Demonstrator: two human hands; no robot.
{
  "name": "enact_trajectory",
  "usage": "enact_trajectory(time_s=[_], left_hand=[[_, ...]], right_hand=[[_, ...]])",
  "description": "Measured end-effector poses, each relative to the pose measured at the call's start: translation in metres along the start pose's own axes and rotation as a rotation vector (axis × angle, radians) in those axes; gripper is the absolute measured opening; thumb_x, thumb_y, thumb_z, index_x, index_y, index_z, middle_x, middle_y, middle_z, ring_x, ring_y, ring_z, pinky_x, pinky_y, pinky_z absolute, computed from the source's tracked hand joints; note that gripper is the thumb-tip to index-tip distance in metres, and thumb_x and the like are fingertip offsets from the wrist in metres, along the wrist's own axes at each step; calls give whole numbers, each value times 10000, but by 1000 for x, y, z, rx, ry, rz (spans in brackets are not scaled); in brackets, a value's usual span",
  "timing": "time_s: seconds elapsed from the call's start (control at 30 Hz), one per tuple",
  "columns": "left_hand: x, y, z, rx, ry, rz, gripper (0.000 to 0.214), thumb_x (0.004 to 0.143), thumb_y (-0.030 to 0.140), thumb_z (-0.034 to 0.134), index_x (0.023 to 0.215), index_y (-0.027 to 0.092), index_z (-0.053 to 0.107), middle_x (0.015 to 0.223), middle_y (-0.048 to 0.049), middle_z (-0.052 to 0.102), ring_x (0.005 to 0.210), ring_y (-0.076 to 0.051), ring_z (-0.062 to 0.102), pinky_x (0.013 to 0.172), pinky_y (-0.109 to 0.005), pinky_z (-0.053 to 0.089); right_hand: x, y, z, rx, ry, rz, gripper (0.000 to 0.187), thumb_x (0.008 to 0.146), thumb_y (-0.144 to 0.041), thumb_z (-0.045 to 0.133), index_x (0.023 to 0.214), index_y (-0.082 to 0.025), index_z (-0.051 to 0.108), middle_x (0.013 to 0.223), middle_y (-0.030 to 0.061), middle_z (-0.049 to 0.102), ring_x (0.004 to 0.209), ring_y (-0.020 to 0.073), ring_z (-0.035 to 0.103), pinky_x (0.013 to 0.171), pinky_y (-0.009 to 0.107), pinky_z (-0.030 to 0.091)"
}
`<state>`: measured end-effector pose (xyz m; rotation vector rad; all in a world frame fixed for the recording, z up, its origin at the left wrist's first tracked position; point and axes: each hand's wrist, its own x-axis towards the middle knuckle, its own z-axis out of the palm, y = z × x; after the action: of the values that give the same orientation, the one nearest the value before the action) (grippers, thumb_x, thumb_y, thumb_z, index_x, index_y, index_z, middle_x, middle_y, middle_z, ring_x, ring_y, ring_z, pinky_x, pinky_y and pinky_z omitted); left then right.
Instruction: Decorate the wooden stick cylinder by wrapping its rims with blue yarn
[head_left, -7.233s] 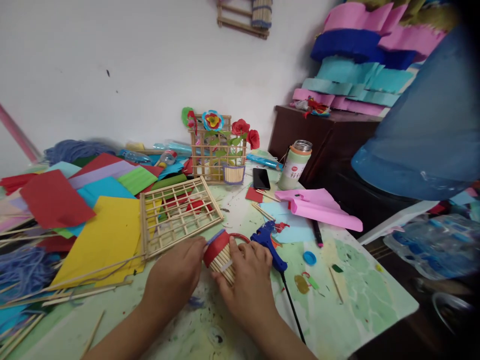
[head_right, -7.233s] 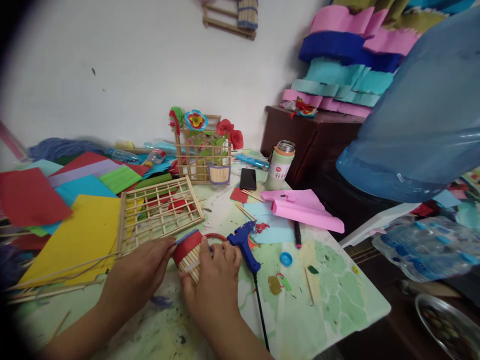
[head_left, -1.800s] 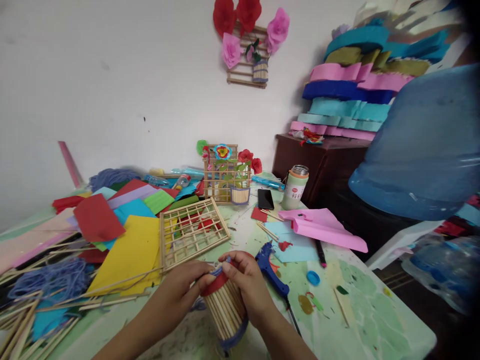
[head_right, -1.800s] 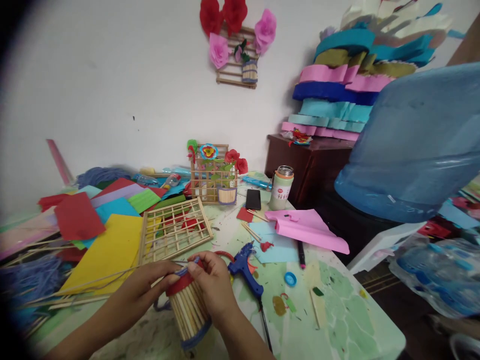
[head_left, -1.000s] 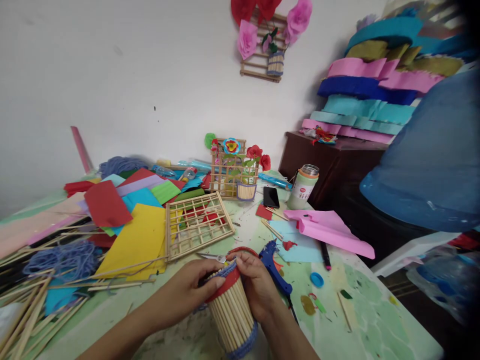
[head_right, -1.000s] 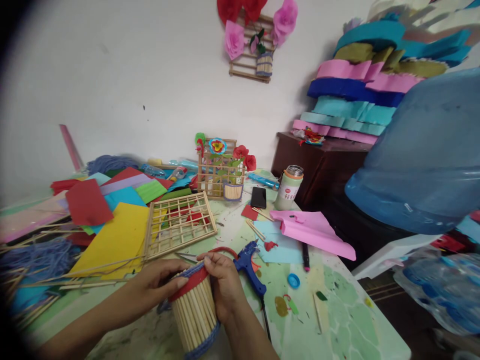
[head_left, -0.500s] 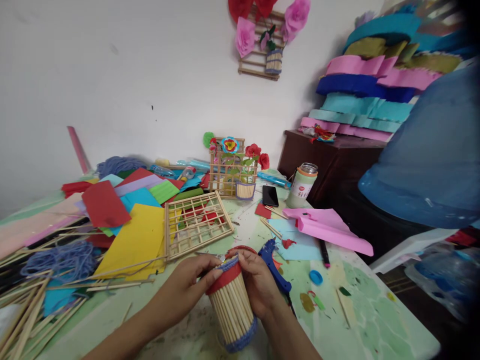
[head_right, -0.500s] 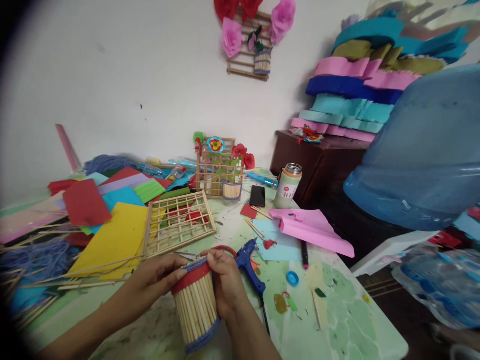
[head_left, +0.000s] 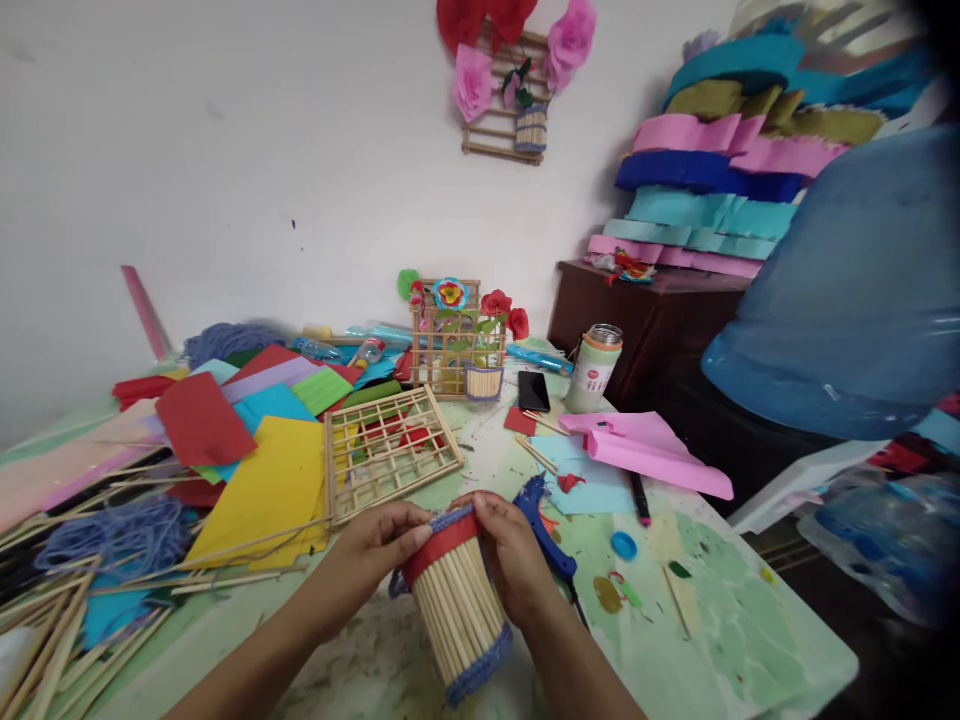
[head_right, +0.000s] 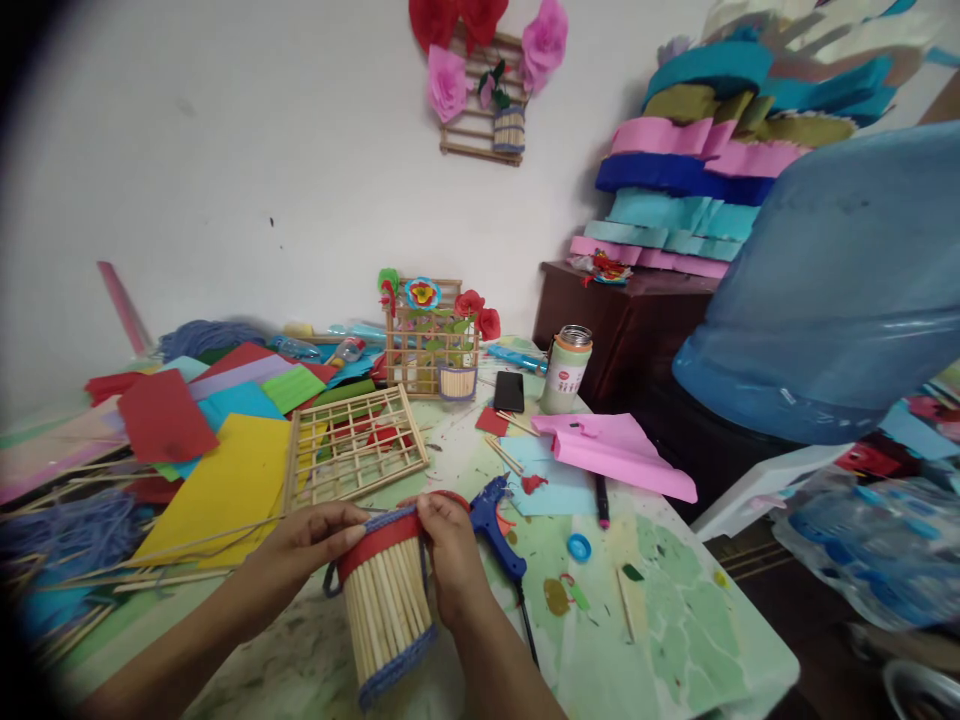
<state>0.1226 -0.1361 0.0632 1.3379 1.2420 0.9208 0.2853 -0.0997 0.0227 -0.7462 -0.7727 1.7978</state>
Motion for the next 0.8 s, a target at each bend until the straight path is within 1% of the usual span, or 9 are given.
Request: enact_trajectory(time_s=[0.1, 0.2, 0.33, 0.37, 0.43, 0.5, 0.57, 0.67, 0.8], left_hand=[[1, 0, -2, 18, 34, 7, 292, 767, 414, 579, 841, 138, 641, 728, -20, 643, 660, -133, 548, 581, -219, 407], [-1, 3, -3, 63, 66, 30, 304, 773, 426, 563, 856, 145, 643, 710, -17, 635, 626, -130, 537, 534, -210, 394], [-5, 8, -3, 178, 96, 105, 297, 791, 426, 536, 875, 163, 645, 709, -20, 636, 659, -148, 563, 556, -216, 421], [-7, 8, -2, 218, 104, 134, 289, 797, 421, 529, 877, 168, 643, 730, -25, 644, 685, -155, 575, 582, -222, 436], [-10, 9, -1, 309, 121, 187, 274, 813, 411, 511, 880, 178, 639, 789, -36, 660, 737, -168, 593, 637, -237, 456], [-13, 10, 1, 400, 147, 235, 259, 825, 398, 496, 877, 189, 641, 848, -43, 669, 783, -176, 603, 685, -249, 463], [-15, 10, 1, 481, 176, 284, 242, 829, 383, 495, 875, 200, 647, 870, -40, 676, 800, -177, 608, 707, -250, 463], [-17, 9, 1, 569, 208, 390, 201, 825, 349, 512, 885, 219, 653, 860, -26, 683, 798, -170, 610, 715, -241, 461], [-19, 4, 0, 613, 208, 541, 156, 809, 293, 544, 918, 243, 644, 859, -10, 679, 813, -162, 608, 734, -231, 458]], right_hand=[[5, -2, -7, -191, 145, -151, 374, 727, -495, 597, 785, -126, 615, 721, 44, 639, 695, 136, 579, 714, 262, 425], [1, -9, -8, -422, 179, -314, 365, 793, -496, 501, 793, -147, 609, 789, 55, 634, 789, 163, 577, 761, 298, 432], [-15, -18, 2, -928, 272, -614, 188, 777, -357, 572, 793, -181, 634, 870, 49, 608, 902, 194, 514, 839, 346, 372], [-19, -19, 6, -1028, 285, -668, 141, 761, -319, 598, 792, -189, 639, 877, 44, 602, 911, 197, 500, 852, 355, 351], [-25, -20, 13, -1133, 291, -725, 85, 740, -265, 627, 790, -198, 645, 866, 35, 595, 900, 195, 486, 849, 356, 328], [-28, -21, 17, -1145, 278, -741, 53, 736, -227, 632, 779, -201, 648, 840, 24, 595, 881, 185, 486, 835, 344, 322], [-28, -22, 19, -1100, 249, -742, 28, 745, -199, 620, 750, -199, 648, 810, 14, 600, 859, 171, 495, 827, 330, 322], [-26, -20, 18, -973, 203, -725, 62, 759, -180, 595, 711, -187, 633, 782, 8, 599, 834, 156, 505, 808, 305, 340], [-29, -18, 20, -806, 123, -645, 115, 784, -211, 552, 679, -165, 566, 771, 13, 569, 822, 149, 506, 789, 284, 366]])
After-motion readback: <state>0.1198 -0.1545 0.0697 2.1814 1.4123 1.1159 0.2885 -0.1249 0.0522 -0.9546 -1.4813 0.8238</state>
